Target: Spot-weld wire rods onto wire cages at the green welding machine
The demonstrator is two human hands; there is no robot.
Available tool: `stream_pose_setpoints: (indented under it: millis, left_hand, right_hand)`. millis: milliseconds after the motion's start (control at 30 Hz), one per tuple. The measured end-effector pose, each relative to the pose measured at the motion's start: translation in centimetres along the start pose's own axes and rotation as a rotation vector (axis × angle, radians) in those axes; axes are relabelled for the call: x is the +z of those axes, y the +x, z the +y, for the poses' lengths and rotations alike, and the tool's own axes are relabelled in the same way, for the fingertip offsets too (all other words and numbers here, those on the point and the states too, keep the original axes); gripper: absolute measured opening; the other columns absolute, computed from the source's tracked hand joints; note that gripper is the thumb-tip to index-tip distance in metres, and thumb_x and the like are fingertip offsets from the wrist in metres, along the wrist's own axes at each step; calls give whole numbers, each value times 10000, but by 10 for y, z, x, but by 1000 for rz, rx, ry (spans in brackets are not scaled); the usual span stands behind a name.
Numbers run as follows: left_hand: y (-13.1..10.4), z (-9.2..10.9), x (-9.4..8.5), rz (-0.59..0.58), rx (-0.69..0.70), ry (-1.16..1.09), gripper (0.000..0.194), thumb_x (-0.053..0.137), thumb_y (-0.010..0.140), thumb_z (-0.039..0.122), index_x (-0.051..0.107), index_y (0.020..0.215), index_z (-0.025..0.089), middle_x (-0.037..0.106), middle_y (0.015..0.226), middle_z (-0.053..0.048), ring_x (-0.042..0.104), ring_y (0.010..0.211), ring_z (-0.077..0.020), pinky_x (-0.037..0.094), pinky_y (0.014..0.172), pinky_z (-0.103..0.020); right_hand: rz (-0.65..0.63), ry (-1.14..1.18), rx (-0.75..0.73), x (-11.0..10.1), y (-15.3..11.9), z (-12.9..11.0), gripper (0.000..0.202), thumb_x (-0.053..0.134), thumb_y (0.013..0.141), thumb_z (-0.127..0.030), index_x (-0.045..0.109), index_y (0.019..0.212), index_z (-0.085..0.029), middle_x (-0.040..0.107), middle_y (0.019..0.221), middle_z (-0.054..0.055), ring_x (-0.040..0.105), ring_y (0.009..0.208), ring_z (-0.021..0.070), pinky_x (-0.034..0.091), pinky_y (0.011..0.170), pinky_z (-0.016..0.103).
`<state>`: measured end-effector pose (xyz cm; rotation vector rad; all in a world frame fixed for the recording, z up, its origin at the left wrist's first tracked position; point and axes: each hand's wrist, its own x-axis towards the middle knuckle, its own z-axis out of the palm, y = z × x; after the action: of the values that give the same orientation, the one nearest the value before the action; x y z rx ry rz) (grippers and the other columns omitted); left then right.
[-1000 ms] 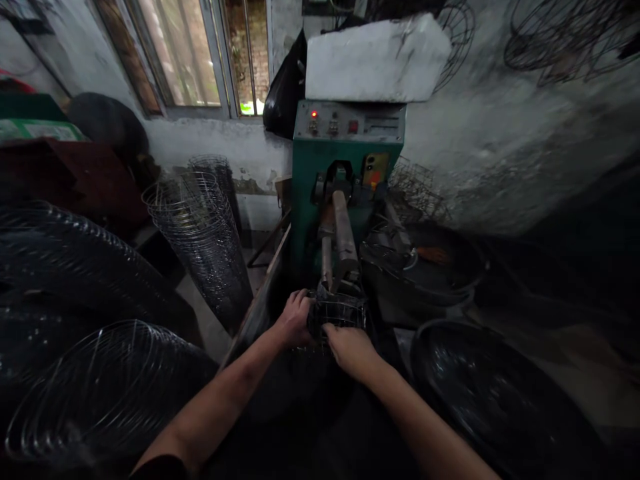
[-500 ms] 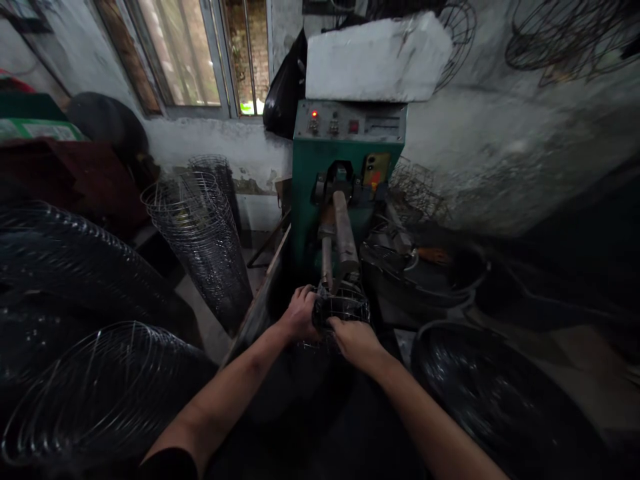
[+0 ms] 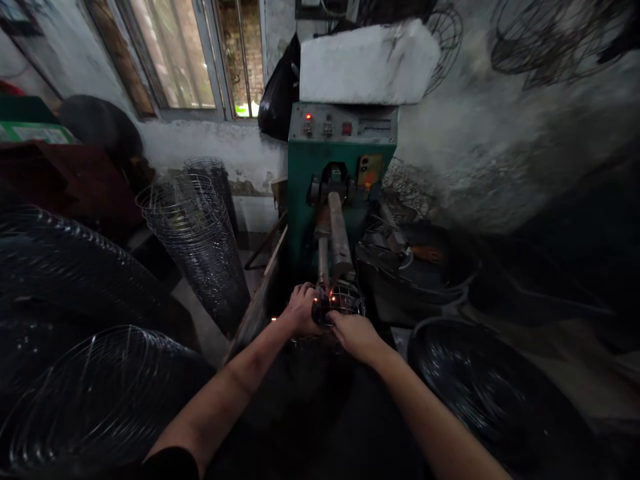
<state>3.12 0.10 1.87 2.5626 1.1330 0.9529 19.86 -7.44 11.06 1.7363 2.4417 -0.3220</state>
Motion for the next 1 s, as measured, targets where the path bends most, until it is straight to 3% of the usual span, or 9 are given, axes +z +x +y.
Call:
stream_pose_setpoints:
  millis: [100, 300, 400, 667, 1000]
  left_hand:
    - [3, -3, 0, -7, -11, 6, 838, 825, 428, 581, 556, 1096, 152, 581, 1065, -151, 508, 1161, -411, 424, 1006, -555]
    - [19, -9, -5, 4, -115, 16, 848, 842, 396, 527, 547, 1103, 163, 538, 1196, -168, 502, 1163, -418, 444, 981, -569]
    - [26, -10, -7, -9, -125, 30, 856, 856, 383, 511, 555, 1100, 154, 552, 1162, -162, 497, 1173, -413, 442, 997, -550]
    - [33, -13, -14, -59, -186, -7, 890, 901, 409, 496, 515, 1123, 134, 503, 1234, -179, 467, 1173, -399, 429, 1006, -540]
    - [53, -35, -7, 15, -188, 45, 875, 898, 388, 522, 512, 1084, 155, 530, 1161, -134, 514, 1092, -370, 448, 958, -511]
  right_hand:
    - [27, 11, 24, 0, -7, -1, 375, 439, 938, -173, 541, 1299, -180, 738, 1047, 123, 705, 942, 264, 499, 785, 330]
    - [297, 121, 135, 17, -24, 9, 319, 421, 955, -196, 604, 1216, -173, 696, 1194, 114, 679, 1037, 234, 509, 850, 300]
    - [366, 156, 153, 29, -28, 16, 305, 421, 947, -184, 635, 1164, -175, 699, 1187, 106, 674, 1047, 225, 507, 880, 296]
    - [321, 273, 203, 51, -40, 32, 314, 385, 971, -226, 639, 1147, -169, 712, 1152, 100, 676, 1025, 240, 500, 842, 316]
    - [198, 273, 261, 68, -43, 37, 268, 403, 967, -200, 634, 1101, -178, 742, 996, 82, 698, 940, 222, 471, 778, 276]
